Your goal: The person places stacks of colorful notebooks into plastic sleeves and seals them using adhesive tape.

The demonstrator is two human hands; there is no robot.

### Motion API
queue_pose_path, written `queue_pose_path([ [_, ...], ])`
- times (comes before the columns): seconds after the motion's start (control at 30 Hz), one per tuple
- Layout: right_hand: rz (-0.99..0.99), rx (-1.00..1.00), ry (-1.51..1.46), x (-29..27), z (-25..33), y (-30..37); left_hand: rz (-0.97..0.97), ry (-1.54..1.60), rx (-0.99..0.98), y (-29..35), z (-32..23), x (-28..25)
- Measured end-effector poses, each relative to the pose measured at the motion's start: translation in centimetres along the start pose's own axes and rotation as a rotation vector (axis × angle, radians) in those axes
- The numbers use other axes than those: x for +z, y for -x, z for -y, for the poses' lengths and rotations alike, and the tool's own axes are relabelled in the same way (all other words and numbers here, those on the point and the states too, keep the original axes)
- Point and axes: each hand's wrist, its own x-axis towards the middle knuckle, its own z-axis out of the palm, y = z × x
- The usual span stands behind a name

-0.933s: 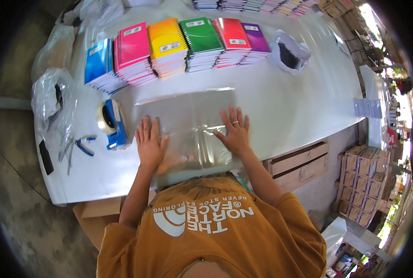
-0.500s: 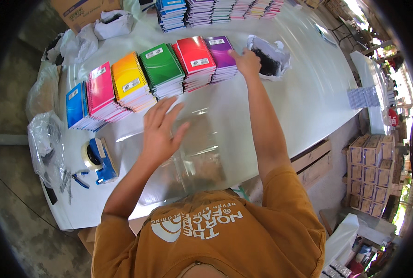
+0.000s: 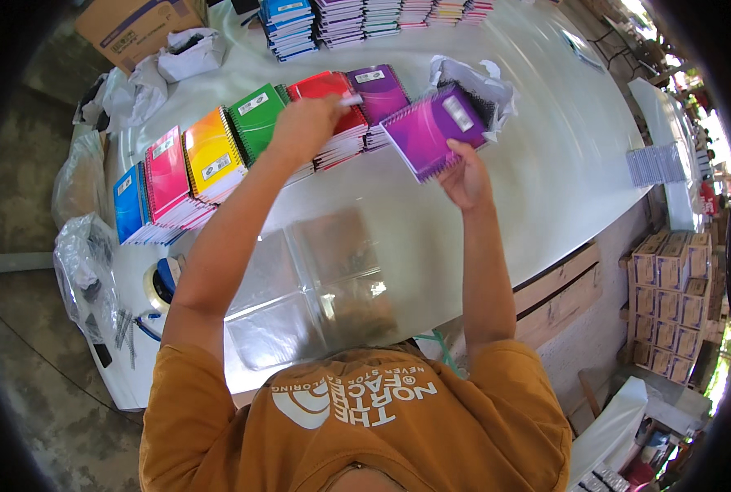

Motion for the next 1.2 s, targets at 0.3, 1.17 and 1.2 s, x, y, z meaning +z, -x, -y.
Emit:
queue_pose_path([
  [0.3,-0.052,0.139,-0.283,2.2,-6.8,5.2,-0.668,1.029,0.298,7.8,-7.3,-0.3],
  [1.17,-0.069,0.209,0.0,0.1,-6.6,5.9,-0.678,0.752,-0.087,7.1,-3.1,-1.4],
  [1.2,-0.066,0.215,0.002,0.2,-6.7,5.9,-0.728,0.784,-0.041,7.0,-3.1,-1.1],
])
